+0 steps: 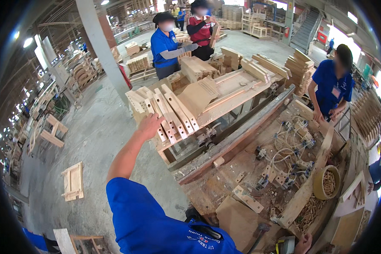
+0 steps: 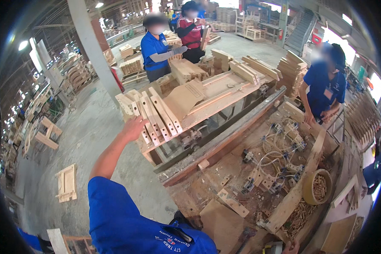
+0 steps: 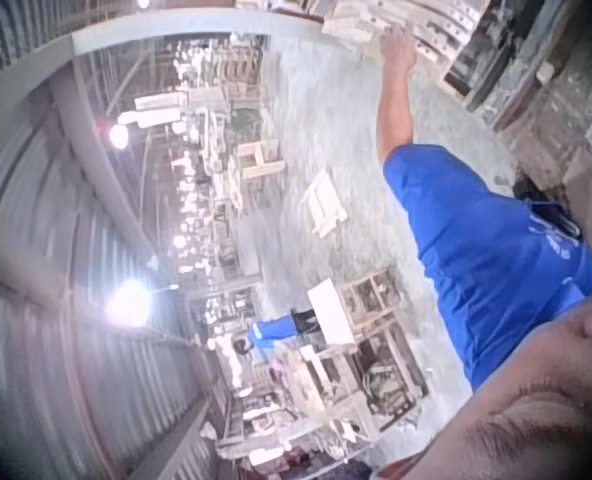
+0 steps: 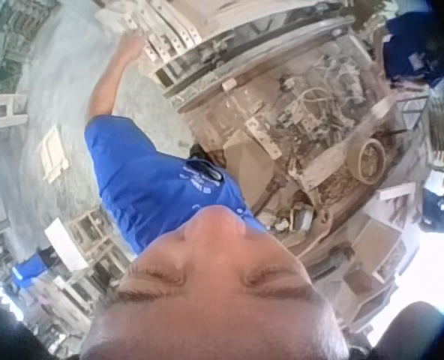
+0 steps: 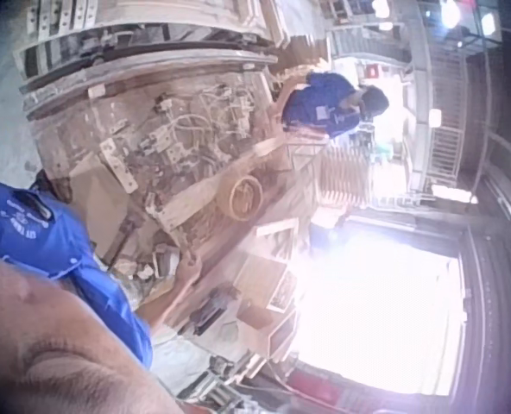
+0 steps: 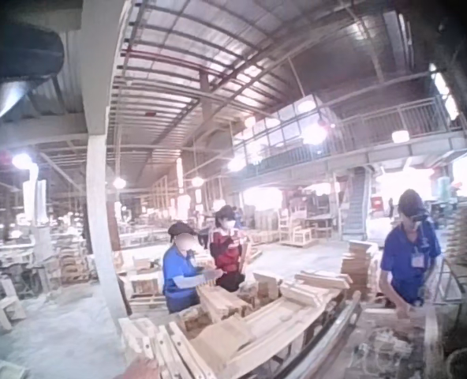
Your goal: The person assembles wooden furniture parts by hand, using a hammer to tap dowels into place and a nail gun to fasten joints. They repeatedly pick up wooden pieces, align them, and secure them before stacking the finished units.
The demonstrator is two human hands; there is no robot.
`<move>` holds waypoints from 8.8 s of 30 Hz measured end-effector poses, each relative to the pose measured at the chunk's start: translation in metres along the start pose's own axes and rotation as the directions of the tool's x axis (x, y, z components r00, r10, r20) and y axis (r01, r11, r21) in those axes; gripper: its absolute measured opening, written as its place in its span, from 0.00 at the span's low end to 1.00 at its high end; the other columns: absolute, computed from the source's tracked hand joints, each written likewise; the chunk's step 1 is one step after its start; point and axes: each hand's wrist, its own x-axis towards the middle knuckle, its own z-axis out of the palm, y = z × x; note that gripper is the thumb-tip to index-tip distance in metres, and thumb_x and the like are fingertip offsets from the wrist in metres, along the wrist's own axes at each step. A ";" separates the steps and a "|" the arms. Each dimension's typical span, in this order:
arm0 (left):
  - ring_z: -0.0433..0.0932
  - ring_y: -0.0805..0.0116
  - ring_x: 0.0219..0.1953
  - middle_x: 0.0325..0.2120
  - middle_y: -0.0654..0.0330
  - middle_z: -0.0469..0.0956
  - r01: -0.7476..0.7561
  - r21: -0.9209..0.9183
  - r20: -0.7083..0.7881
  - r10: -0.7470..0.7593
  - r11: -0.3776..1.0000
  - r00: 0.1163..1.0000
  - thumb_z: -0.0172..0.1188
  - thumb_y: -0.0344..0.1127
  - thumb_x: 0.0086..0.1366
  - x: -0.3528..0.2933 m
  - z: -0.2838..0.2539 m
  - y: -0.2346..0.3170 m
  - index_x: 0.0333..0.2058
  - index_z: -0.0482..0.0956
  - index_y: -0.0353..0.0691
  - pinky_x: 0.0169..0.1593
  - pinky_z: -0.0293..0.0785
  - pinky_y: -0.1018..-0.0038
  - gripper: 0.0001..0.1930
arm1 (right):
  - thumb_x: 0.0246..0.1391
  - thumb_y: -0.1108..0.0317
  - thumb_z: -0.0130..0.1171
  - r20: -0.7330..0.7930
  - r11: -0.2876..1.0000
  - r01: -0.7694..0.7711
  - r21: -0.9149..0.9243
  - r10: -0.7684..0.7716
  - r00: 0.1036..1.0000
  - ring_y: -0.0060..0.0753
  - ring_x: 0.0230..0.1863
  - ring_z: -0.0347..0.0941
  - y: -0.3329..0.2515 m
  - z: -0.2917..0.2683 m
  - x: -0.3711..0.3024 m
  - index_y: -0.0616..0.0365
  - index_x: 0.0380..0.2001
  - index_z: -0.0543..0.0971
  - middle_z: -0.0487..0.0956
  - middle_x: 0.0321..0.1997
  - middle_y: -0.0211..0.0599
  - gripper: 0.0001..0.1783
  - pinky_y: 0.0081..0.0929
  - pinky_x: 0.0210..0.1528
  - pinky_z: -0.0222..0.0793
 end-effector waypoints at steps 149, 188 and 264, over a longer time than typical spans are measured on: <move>0.77 0.47 0.46 0.40 0.52 0.75 -0.720 -0.514 -0.006 0.837 0.467 0.547 0.77 0.60 0.51 -0.143 0.092 0.443 0.49 0.80 0.47 0.50 0.74 0.51 0.33 | 0.63 0.58 0.60 -0.066 0.992 -0.119 -0.034 0.116 0.991 0.58 0.51 0.82 0.023 0.025 0.134 0.55 0.44 0.85 0.86 0.47 0.50 0.14 0.53 0.52 0.77; 0.76 0.48 0.48 0.42 0.52 0.74 -0.728 -0.508 -0.014 0.840 0.461 0.543 0.79 0.52 0.51 -0.136 0.110 0.441 0.51 0.79 0.43 0.50 0.74 0.54 0.32 | 0.62 0.65 0.69 0.306 0.850 -0.012 0.527 -0.176 0.935 0.56 0.38 0.83 -0.070 0.200 -0.080 0.60 0.40 0.85 0.85 0.36 0.52 0.10 0.44 0.42 0.77; 0.75 0.45 0.49 0.42 0.50 0.74 -0.748 -0.532 0.004 0.884 0.397 0.467 0.81 0.46 0.47 -0.140 0.115 0.446 0.54 0.77 0.38 0.52 0.75 0.52 0.37 | 0.62 0.65 0.65 0.290 0.866 -0.044 0.498 -0.119 0.949 0.59 0.46 0.82 -0.046 0.216 -0.094 0.59 0.40 0.84 0.85 0.43 0.52 0.09 0.48 0.50 0.78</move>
